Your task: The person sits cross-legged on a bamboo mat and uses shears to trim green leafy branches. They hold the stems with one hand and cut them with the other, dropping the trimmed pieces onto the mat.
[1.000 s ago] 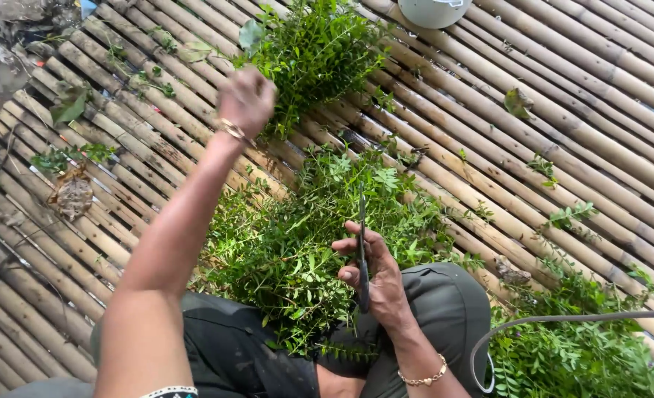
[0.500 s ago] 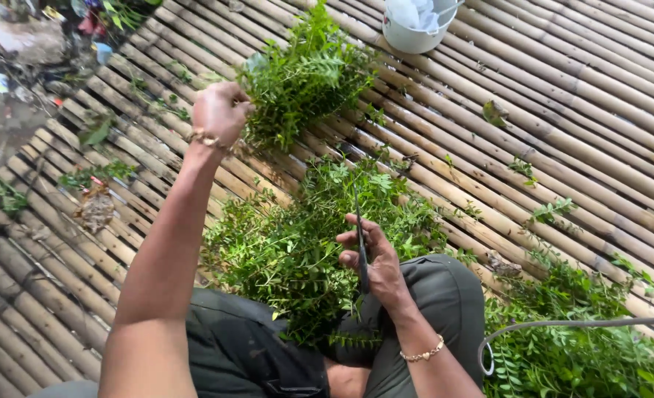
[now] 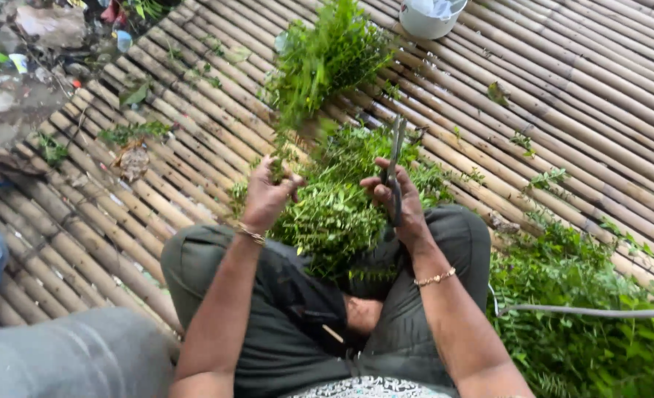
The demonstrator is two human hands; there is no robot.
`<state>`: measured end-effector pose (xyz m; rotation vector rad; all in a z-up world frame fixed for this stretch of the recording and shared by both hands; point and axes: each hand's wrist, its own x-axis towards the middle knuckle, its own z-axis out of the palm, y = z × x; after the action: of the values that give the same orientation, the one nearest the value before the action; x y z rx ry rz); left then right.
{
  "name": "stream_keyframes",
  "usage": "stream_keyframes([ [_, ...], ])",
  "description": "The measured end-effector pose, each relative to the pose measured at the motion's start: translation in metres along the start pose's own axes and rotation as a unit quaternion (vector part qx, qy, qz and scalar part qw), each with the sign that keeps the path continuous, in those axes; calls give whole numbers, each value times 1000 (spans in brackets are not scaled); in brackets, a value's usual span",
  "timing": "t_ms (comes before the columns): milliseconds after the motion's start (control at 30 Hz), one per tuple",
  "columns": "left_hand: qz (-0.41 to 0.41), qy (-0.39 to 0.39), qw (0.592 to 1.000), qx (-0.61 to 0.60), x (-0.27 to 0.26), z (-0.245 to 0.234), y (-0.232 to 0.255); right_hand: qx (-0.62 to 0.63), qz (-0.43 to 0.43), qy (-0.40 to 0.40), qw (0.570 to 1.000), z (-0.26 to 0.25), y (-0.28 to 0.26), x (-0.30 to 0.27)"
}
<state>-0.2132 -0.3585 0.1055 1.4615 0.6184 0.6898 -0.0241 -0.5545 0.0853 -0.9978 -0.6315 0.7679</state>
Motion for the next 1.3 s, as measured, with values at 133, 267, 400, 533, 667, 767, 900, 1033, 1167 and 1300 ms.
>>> stream_keyframes([
  [133,-48,-35,998,-16,-46,40,-12,6,-5,-4,1000,18,9,-20],
  [267,-124,-94,984,-90,-59,58,-19,1,9,17,1000,31,16,-30],
  [400,-115,-103,979,-131,-55,55,-7,-13,-3,58,998,30,4,-25],
  [533,-87,-61,989,-103,-41,31,12,-21,-27,49,998,13,-4,-18],
  [667,-61,-43,994,-77,-36,11,13,-271,-21,-2,962,3,-1,-18],
  [767,-44,-54,991,-115,-35,5,11,-297,-46,28,953,0,-3,-17],
  [900,-33,-45,989,-134,-39,0,27,-130,-19,-4,991,-18,12,-10],
  [1033,-56,-46,985,-156,-39,-7,23,-80,17,-59,995,-6,3,-17],
  [1167,-93,-40,979,-175,-35,-15,14,-60,59,-117,990,-1,5,-19],
  [1300,-89,-71,977,-178,-34,-16,10,-79,96,-151,981,1,-3,-21],
])
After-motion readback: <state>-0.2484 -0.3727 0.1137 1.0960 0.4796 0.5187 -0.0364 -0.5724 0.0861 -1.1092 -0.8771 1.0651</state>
